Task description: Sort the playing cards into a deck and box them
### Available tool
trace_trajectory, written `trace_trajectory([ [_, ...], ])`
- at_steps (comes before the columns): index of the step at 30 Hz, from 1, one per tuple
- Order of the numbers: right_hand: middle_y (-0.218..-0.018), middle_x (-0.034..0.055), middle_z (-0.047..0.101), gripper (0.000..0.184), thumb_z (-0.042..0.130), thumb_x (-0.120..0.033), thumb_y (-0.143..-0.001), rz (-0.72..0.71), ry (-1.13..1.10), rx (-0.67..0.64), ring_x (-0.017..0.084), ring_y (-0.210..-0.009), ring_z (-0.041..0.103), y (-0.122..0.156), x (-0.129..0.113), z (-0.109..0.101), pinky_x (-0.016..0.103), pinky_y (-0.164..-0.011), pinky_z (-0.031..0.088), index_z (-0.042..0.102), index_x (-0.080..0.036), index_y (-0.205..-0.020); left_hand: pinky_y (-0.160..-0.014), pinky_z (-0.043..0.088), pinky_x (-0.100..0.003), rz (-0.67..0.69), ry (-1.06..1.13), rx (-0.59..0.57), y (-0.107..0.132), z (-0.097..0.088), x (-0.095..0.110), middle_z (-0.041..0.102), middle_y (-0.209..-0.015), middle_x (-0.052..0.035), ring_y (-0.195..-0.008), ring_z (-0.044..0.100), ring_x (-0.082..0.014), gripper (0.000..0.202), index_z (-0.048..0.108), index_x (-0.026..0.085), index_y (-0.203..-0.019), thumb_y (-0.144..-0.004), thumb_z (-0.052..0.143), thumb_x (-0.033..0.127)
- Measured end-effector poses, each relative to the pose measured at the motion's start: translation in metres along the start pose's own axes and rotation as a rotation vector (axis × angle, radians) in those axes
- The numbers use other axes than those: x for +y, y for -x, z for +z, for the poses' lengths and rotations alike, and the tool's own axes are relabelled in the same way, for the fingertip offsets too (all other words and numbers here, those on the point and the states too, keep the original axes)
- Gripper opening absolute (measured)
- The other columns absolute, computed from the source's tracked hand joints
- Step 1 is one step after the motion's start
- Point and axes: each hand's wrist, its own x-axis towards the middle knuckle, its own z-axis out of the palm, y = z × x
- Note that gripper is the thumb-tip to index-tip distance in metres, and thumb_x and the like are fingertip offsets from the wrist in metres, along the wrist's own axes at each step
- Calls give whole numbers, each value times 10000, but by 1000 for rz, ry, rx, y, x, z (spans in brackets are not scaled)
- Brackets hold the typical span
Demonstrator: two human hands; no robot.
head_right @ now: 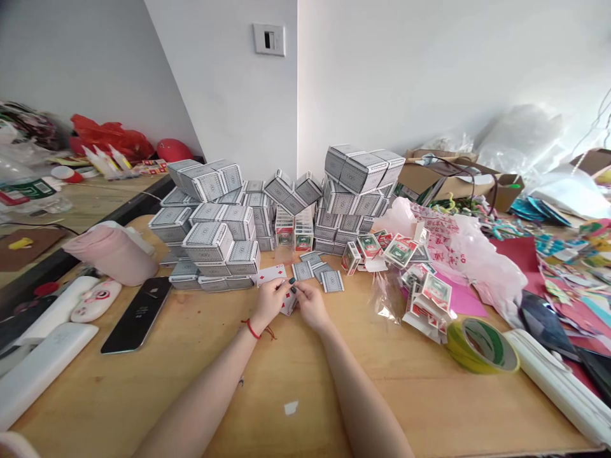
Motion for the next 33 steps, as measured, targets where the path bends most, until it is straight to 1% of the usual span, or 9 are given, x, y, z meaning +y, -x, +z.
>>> trace_trajectory([
  [6, -751, 18, 627, 326, 601, -414, -706, 17, -29, 11, 131, -606, 520, 0, 1, 2, 248, -552, 431, 662, -184, -928, -471, 224, -216, -22, 60, 7, -1, 2, -3, 335, -468, 45, -480, 309, -81, 395, 412, 160, -506, -782, 444, 439],
  [11, -737, 28, 632, 318, 597, -405, -705, -13, 20, 61, 149, -634, 535, 1, -1, 2, 248, -549, 431, 668, -182, -921, -483, 247, -213, -1, 46, 22, 0, 2, -4, 387, -478, 35, -489, 348, -88, 396, 393, 169, -520, -811, 391, 438],
  [15, -684, 3, 609, 293, 598, -387, -712, 16, -41, 29, 114, -560, 501, 2, -4, 5, 225, -514, 409, 661, -182, -912, -474, 244, -219, 29, -42, 37, 0, 1, -4, 425, -475, 24, -478, 371, -91, 402, 427, 166, -514, -820, 391, 424],
  [17, -674, 0, 602, 282, 602, -384, -709, 10, -58, 58, 109, -550, 494, 3, -5, 7, 223, -508, 408, 658, -179, -894, -472, 256, -220, 39, -59, 39, 0, 0, -3, 457, -482, 16, -478, 393, -93, 402, 469, 161, -529, -824, 396, 425],
  [19, -685, 4, 603, 282, 606, -388, -703, -5, -68, 109, 116, -560, 502, 3, -6, 8, 230, -510, 419, 650, -178, -886, -493, 303, -218, 49, -35, 40, 1, 1, -2, 523, -530, -1, -512, 448, -104, 374, 539, 157, -593, -824, 407, 419],
  [23, -801, 25, 619, 311, 588, -416, -707, -48, -152, 238, 151, -652, 554, 1, -7, 5, 259, -548, 452, 594, -200, -930, -635, 427, -240, 37, 138, 86, 2, 1, -1, 648, -830, -56, -729, 580, -147, 270, 612, 166, -878, -798, 478, 386],
  [25, -829, 24, 611, 302, 574, -429, -716, -85, -161, 312, 157, -693, 563, -1, -6, 2, 264, -577, 458, 563, -210, -924, -653, 447, -250, 11, 189, 108, 2, 1, -1, 649, -846, -53, -736, 594, -151, 245, 601, 169, -882, -768, 527, 372],
  [29, -755, 3, 573, 267, 552, -444, -731, -148, -30, 376, 143, -668, 532, -4, -4, -3, 261, -620, 441, 532, -208, -854, -607, 440, -238, 0, 190, 128, 1, 1, -3, 618, -707, -13, -629, 574, -129, 164, 562, 169, -743, -721, 586, 330],
  [33, -633, -15, 512, 260, 552, -440, -731, -142, 186, 272, 125, -587, 470, -2, -4, -4, 244, -571, 389, 509, -187, -690, -620, 428, -232, -10, 257, 212, -2, 0, -10, 606, -744, -25, -666, 556, -128, 151, 548, 163, -762, -729, 570, 308],
])
